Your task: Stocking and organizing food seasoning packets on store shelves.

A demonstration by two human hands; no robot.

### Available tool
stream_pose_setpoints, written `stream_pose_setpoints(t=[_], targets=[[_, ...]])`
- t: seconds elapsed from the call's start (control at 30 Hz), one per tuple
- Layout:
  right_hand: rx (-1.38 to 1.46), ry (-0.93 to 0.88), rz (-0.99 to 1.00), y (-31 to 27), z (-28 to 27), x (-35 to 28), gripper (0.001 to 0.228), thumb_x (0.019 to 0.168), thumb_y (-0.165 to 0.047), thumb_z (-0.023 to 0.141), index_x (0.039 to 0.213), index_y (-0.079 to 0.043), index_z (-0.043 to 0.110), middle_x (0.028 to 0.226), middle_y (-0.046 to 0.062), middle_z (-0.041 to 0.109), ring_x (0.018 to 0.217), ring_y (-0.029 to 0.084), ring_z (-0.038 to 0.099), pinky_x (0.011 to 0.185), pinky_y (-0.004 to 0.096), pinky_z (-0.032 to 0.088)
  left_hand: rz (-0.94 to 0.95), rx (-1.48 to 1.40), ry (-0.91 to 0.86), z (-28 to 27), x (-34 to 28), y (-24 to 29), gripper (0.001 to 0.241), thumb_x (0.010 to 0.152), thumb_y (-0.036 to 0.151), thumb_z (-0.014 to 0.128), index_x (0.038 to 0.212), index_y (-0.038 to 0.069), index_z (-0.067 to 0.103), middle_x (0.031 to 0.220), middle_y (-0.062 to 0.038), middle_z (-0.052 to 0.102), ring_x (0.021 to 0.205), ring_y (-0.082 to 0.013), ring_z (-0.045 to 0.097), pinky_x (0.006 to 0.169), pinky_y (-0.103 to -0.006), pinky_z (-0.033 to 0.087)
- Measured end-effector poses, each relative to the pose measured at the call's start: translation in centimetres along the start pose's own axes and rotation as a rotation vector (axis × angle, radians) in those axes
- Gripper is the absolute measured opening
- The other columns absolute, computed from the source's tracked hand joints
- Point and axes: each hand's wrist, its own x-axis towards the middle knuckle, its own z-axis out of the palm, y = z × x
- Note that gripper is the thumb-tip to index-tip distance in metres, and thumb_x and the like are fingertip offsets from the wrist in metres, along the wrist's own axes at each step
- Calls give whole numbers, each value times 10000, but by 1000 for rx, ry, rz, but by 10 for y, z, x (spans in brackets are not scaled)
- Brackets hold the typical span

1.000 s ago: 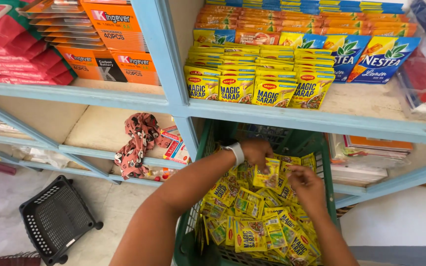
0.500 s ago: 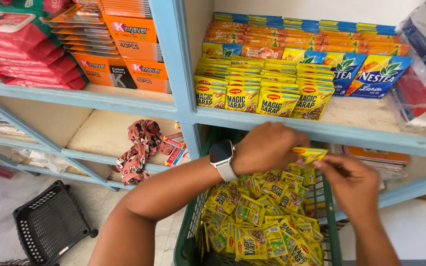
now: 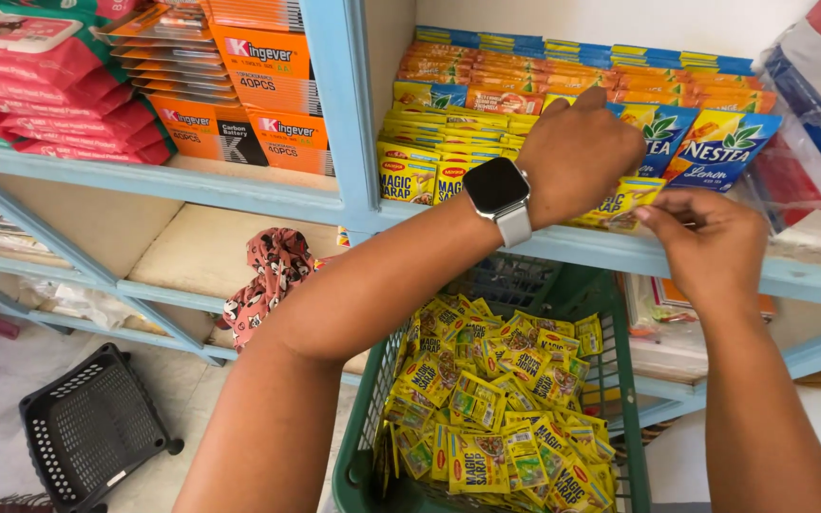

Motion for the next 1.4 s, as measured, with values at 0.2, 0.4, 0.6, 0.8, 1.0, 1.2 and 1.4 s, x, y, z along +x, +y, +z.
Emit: stream_pose_setpoints(t=[0.2, 0.4, 0.6, 0.8, 1.0, 1.2, 1.4], targets=[[-41, -50, 34, 4, 14, 8, 185, 877, -19, 856, 998, 28, 725, 924, 92, 746, 816, 112, 681, 735, 264, 564, -8, 145, 30, 17, -1, -6, 86, 741, 192, 687, 751, 134, 750, 727, -83, 730, 967, -331, 666, 735, -510, 530], [-2, -70, 100, 0, 14, 11, 209, 859, -14, 850, 1001, 28, 703, 912, 92, 735, 816, 114, 695, 726, 259, 577, 36, 210, 131, 16, -4, -3, 87, 746, 213, 684, 732, 164, 754, 711, -53, 729, 965, -301, 658, 745, -485, 511], [145, -64, 119, 10, 15, 12, 204, 879, 18, 821, 1031, 27, 686, 944, 82, 735, 847, 109, 708, 759, 252, 591, 32, 223, 120, 20, -1, -3, 81, 746, 218, 680, 729, 179, 749, 717, -33, 730, 978, -290, 657, 751, -470, 503], [109, -73, 101, 7, 15, 13, 217, 885, 41, 827, 1042, 35, 678, 948, 103, 728, 843, 121, 697, 757, 255, 585, 47, 203, 142, 22, 1, -5, 69, 721, 211, 690, 720, 176, 750, 715, -43, 735, 955, -294, 663, 747, -473, 499], [129, -86, 113, 3, 15, 13, 208, 887, 36, 815, 1043, 24, 676, 952, 96, 735, 849, 114, 713, 762, 249, 591, 29, 244, 137, 22, 1, -3, 68, 725, 210, 700, 714, 171, 755, 703, -48, 732, 954, -293, 667, 758, -468, 500], [38, -84, 49, 1, 13, 10, 208, 912, 43, 836, 1050, 39, 679, 964, 118, 731, 860, 142, 702, 766, 272, 579, 9, 250, 114, 22, -2, 0, 74, 754, 220, 701, 741, 177, 759, 728, -56, 733, 961, -296, 662, 761, -472, 496], [286, 243, -39, -33, 6, -16, 127, 971, 26, 746, 1049, -20, 657, 1036, 46, 712, 965, 110, 713, 913, 246, 597, -6, 189, 366, 3, -29, 30, 183, 740, 176, 730, 923, 185, 742, 938, -55, 734, 1053, -289, 639, 818, -459, 512]])
